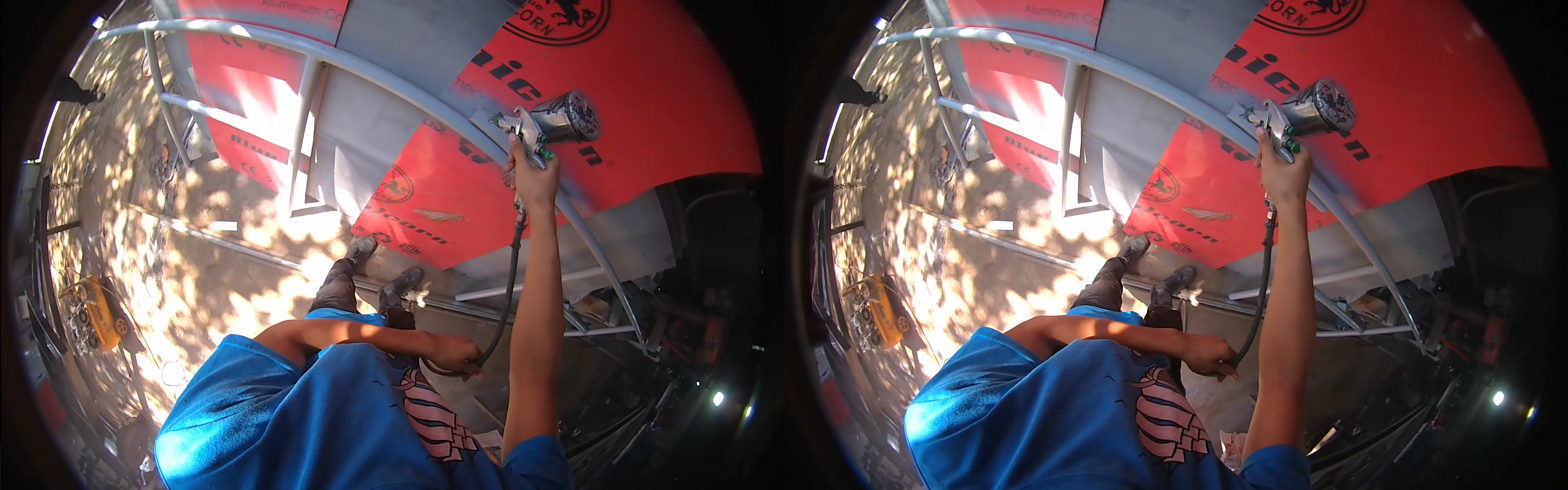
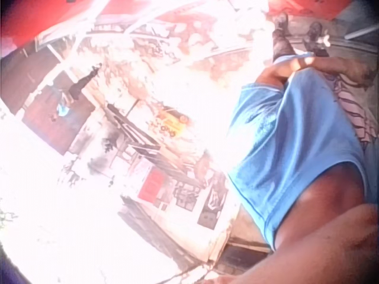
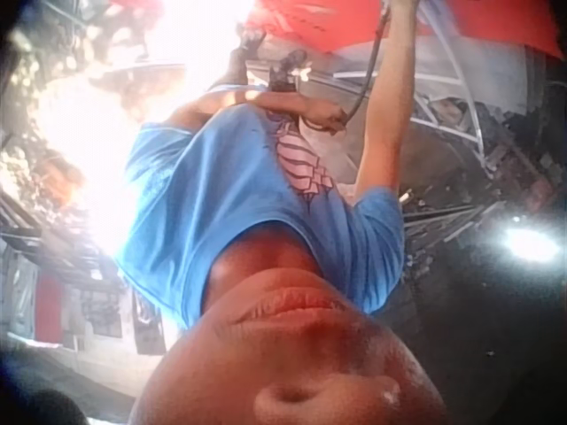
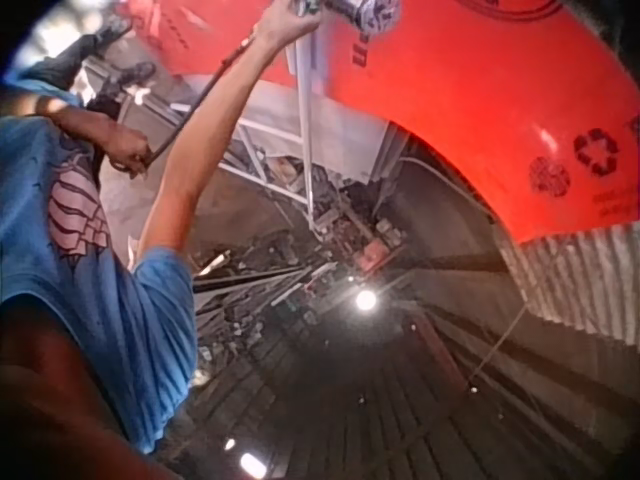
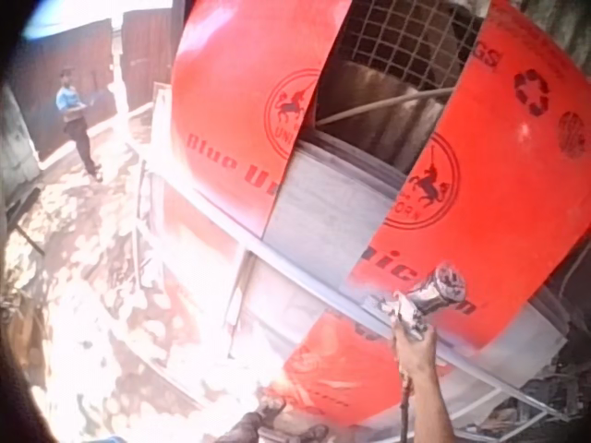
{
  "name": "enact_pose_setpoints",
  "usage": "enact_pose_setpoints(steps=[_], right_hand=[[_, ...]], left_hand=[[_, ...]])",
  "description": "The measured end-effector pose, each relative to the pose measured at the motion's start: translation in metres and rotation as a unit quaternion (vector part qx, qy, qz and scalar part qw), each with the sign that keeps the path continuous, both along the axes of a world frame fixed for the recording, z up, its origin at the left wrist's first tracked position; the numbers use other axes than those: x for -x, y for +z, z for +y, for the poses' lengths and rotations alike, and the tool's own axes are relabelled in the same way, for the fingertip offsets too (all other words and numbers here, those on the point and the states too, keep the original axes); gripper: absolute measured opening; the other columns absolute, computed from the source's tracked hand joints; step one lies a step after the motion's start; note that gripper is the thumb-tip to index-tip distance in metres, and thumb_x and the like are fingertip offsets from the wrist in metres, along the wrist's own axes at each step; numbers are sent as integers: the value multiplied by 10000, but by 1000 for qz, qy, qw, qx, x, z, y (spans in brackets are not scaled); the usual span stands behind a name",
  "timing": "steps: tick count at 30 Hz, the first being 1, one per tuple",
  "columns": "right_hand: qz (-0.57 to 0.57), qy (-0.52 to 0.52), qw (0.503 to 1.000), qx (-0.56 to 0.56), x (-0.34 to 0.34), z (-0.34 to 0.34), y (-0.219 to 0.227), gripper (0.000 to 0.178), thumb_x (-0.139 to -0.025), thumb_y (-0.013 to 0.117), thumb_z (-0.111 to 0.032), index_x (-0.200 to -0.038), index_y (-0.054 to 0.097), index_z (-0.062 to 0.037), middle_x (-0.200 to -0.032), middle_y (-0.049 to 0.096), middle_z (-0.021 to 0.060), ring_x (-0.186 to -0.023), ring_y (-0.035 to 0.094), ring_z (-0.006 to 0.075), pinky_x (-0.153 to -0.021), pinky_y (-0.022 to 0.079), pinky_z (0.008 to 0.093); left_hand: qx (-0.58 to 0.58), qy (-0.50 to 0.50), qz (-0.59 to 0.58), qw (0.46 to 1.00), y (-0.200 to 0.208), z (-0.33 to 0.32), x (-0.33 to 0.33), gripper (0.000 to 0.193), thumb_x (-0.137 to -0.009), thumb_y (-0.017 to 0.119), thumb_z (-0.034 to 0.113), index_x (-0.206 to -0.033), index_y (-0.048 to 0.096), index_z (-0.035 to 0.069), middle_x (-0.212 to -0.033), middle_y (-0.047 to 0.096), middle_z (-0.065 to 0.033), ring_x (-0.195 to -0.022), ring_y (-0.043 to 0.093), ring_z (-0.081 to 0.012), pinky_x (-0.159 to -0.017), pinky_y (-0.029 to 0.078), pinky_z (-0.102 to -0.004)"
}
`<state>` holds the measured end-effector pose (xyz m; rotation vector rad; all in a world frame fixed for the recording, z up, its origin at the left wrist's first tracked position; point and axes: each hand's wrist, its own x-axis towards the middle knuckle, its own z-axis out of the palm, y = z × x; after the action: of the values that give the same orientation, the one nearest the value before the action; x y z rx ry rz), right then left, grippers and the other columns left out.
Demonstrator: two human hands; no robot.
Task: The person uses a spray gun to apply paint to a metal frame structure. They move around the frame to cover different sections and later spray a long metal bar resting on the ground.
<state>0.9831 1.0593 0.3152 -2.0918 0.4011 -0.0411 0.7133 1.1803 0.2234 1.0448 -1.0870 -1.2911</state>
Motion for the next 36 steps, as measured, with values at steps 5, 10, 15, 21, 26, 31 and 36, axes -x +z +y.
enact_pose_setpoints(steps=[5,10,15,21,26,31,36], right_hand=[[-26,-43,996,77,21,-35,-33,300,-974,743,-263,-901,700,24,-679,676,68,-549,613,155,-545,482,347],[-43,-111,983,138,85,-97,-37,314,-980,740,-251,-1071,722,49,-802,726,113,-676,704,193,-590,527,358],[-22,-218,973,77,166,-158,-21,341,-993,729,-252,-1158,706,46,-934,746,107,-812,733,183,-478,548,332],[-81,-331,939,48,286,-212,3,401,-995,741,-286,-1206,685,51,-1043,747,112,-853,731,168,-449,558,291],[-106,-401,910,16,379,-232,12,378,-1006,726,-261,-1243,679,31,-1131,744,81,-941,719,134,-463,548,253],[-146,-408,901,-36,450,-238,-29,452,-1034,683,-285,-1390,600,-18,-1240,720,104,-1025,705,162,-509,563,272],[-92,-430,896,-59,477,-230,-76,447,-1054,648,-317,-1332,630,32,-1225,725,114,-1020,712,170,-524,544,250]], left_hand=[[-19,-55,-6,998,0,-1,9,435,-1056,596,432,-916,737,46,-850,772,-54,-828,740,-273,-778,555,-404],[-26,-132,-16,991,-2,-9,32,436,-1055,595,430,-926,741,40,-865,777,-53,-872,739,-270,-813,552,-410],[5,-217,-58,974,-9,-22,50,442,-1022,615,415,-960,758,1,-876,775,-134,-893,730,-320,-853,536,-449],[20,-286,-193,938,-31,-41,72,417,-1008,638,395,-1057,732,-8,-1033,752,-196,-996,700,-365,-874,514,-474],[-43,-209,-118,970,-62,-60,73,398,-990,655,367,-1145,710,5,-1127,742,-193,-1079,693,-375,-926,516,-469],[-181,-111,-195,958,-123,-69,46,385,-995,631,381,-1197,712,64,-1165,735,-187,-1105,695,-375,-953,532,-476],[-326,-30,-303,895,-209,-25,5,395,-998,606,414,-1157,731,74,-1137,741,-200,-1085,701,-398,-940,537,-503]])
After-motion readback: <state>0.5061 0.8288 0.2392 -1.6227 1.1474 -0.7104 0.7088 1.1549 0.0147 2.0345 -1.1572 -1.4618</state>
